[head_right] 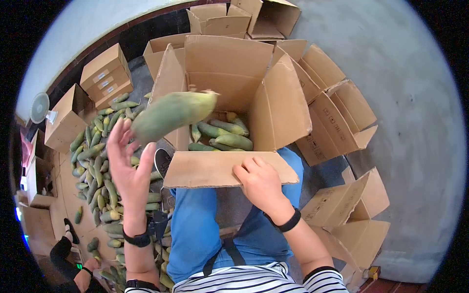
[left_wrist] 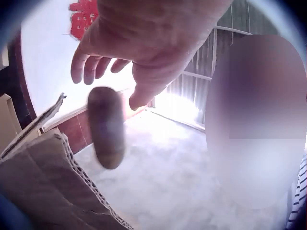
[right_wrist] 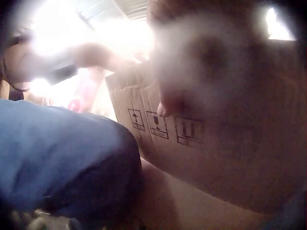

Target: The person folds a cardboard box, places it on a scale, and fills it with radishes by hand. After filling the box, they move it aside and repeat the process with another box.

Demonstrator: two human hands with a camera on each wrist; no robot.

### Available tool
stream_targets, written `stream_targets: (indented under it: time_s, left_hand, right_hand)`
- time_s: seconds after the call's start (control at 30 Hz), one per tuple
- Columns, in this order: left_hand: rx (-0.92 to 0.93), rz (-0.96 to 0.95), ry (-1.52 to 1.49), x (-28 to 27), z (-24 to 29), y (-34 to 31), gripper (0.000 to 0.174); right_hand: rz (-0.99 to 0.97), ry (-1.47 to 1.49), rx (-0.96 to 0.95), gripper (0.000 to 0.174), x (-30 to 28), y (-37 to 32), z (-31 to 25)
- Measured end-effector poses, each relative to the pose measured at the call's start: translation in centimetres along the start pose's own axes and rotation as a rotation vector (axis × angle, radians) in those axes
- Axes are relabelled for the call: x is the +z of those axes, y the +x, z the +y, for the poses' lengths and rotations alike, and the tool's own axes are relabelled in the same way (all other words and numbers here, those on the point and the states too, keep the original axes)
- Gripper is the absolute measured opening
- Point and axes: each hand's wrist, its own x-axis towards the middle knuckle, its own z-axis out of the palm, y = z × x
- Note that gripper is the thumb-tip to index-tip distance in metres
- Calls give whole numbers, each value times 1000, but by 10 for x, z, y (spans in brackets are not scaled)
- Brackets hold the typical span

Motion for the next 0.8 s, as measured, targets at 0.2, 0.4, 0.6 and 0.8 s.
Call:
stream_targets:
  time_s: [0.2,0.4,0.6,0.8]
  left_hand:
    - [35,-334,337,-18,13,-59,49]
    - [224,-567,621,-19,11,-116,50]
    - [312,-505,723,-11,-1,-118,52]
    - [200,-540,760,-20,-32,-127,58]
  right_hand:
    - [57,19,-27,27,6,-6,3]
    - [64,27,-47,22,6,-6,7]
    - [74,213,-33,22,-16,-11,17]
    - [508,86,251,42,-49,-52,56]
